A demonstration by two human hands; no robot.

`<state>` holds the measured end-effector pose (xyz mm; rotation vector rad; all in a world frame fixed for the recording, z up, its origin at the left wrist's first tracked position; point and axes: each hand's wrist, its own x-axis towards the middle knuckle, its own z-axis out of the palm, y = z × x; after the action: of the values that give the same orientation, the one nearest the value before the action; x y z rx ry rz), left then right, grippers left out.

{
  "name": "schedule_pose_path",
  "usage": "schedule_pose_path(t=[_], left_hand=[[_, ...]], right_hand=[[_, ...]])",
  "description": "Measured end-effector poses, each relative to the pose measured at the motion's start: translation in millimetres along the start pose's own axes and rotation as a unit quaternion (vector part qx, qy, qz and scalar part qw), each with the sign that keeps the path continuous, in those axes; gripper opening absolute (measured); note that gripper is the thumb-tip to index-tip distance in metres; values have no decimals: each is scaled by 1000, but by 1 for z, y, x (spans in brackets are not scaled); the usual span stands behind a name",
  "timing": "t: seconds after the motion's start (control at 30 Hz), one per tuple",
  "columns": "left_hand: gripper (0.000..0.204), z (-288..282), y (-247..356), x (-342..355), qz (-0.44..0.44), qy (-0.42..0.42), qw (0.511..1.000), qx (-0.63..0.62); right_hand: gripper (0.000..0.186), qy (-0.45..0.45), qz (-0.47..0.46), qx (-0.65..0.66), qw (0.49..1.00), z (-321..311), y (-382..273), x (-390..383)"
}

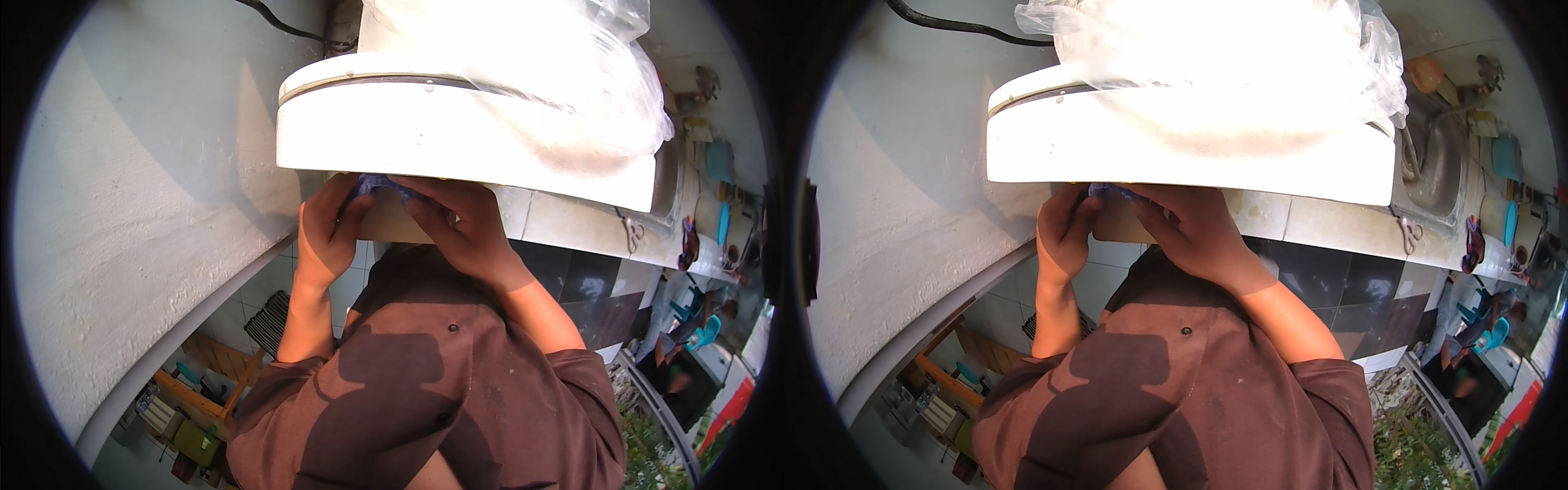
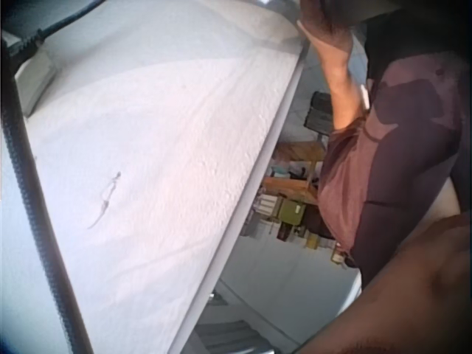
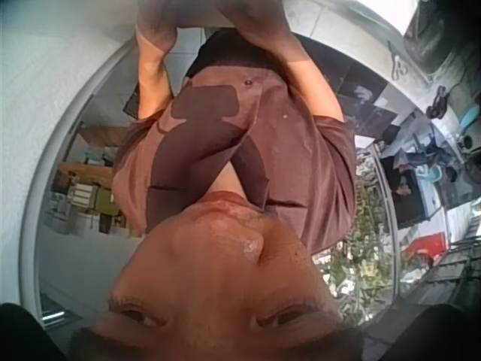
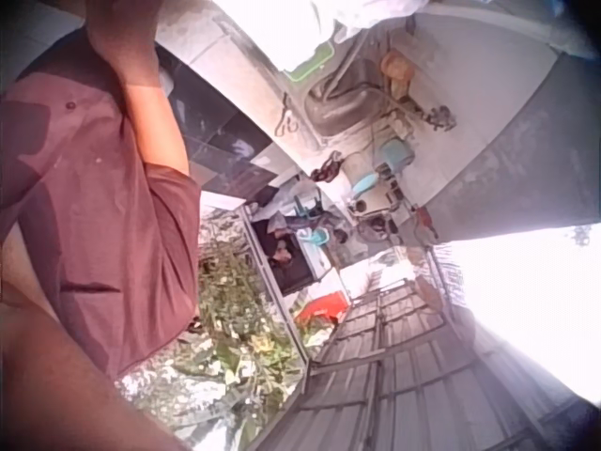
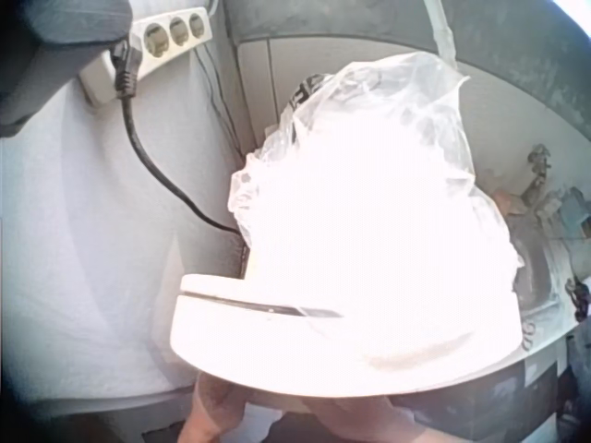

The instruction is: The person trims a blue dental impression using a model trimmer machine and then refines the edges with scissors and a small metal tool while standing at a laboratory bench.

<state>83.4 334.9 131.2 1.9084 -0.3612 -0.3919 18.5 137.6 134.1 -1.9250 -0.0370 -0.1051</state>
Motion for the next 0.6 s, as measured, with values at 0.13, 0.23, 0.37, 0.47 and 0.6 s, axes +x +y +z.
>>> schedule_pose_path(t=[0.13,0.23,0.37,0.47,0.6], left_hand=[[24,4,-4,-4,-41,17,998,-39],[23,7,7,2,-44,26,993,-110],[23,12,1,4,-32,41,987,-155],[22,18,1,5,-29,43,982,-181],[21,27,7,8,-53,74,980,-174]], right_hand=[[20,33,117,75,990,2,1,-10],[18,60,140,181,972,8,-1,-10],[18,19,211,225,951,7,-5,-7],[18,15,247,255,935,7,-4,-2],[21,67,231,296,925,15,-1,-1]])
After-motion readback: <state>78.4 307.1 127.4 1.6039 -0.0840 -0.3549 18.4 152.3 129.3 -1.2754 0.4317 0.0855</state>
